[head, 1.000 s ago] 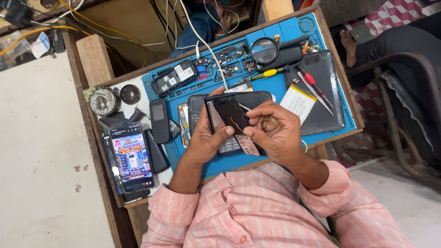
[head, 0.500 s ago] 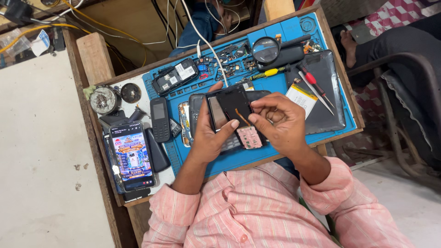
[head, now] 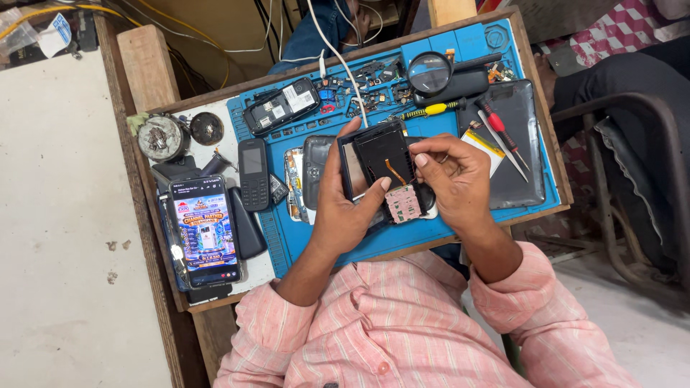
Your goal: The person disassembles a mobile phone, removes the battery, and uses a screwdriver to unscrew internal components. They then use tweezers to adjust small parts inside the device.
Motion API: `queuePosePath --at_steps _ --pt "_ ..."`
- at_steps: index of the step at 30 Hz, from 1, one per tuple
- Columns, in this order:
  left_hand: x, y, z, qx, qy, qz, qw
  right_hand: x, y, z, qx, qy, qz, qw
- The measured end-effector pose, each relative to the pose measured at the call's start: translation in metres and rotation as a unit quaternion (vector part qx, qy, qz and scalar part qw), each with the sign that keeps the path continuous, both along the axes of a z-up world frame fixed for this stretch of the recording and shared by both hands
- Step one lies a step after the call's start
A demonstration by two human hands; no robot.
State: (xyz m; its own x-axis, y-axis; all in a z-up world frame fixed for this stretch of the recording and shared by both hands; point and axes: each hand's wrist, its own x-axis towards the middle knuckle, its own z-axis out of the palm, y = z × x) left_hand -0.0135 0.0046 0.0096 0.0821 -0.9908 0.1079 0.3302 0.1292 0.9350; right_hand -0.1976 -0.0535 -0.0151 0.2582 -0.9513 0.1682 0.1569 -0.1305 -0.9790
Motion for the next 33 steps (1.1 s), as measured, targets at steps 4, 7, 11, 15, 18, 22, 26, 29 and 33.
queuePosePath --at_steps 4,7,11,15,18,22,26,29,33 --pt "0.0 0.0 0.002 0.007 -0.004 0.002 1.0 0.001 0.0 0.0 0.018 -0.013 0.004 1.0" --pt "0.0 0.001 0.003 0.009 -0.004 0.001 1.0 0.0 -0.001 0.0 0.017 -0.012 0.005 1.0" --pt "0.001 0.001 0.004 0.011 -0.002 0.001 1.0 0.0 -0.002 0.0 0.023 -0.015 0.009 1.0" --pt "0.002 0.001 0.005 0.01 -0.002 -0.005 1.0 0.001 -0.003 -0.001 0.014 -0.009 0.005 1.0" --pt "0.002 0.003 0.007 0.014 -0.001 -0.014 1.0 0.0 -0.002 -0.003 0.019 -0.026 0.015 0.999" --pt "0.003 0.005 0.009 -0.008 -0.016 -0.019 1.0 -0.001 -0.002 -0.005 0.021 -0.037 0.015 0.999" --pt "0.003 0.005 0.012 -0.004 -0.033 -0.016 0.999 -0.002 0.0 -0.005 0.025 -0.021 0.006 0.999" --pt "0.003 0.006 0.013 0.0 -0.054 -0.01 0.998 -0.001 0.003 -0.005 0.001 -0.01 -0.001 1.0" --pt "0.002 0.006 0.013 0.001 -0.063 -0.006 0.998 0.002 0.006 -0.005 -0.015 0.009 -0.013 1.0"
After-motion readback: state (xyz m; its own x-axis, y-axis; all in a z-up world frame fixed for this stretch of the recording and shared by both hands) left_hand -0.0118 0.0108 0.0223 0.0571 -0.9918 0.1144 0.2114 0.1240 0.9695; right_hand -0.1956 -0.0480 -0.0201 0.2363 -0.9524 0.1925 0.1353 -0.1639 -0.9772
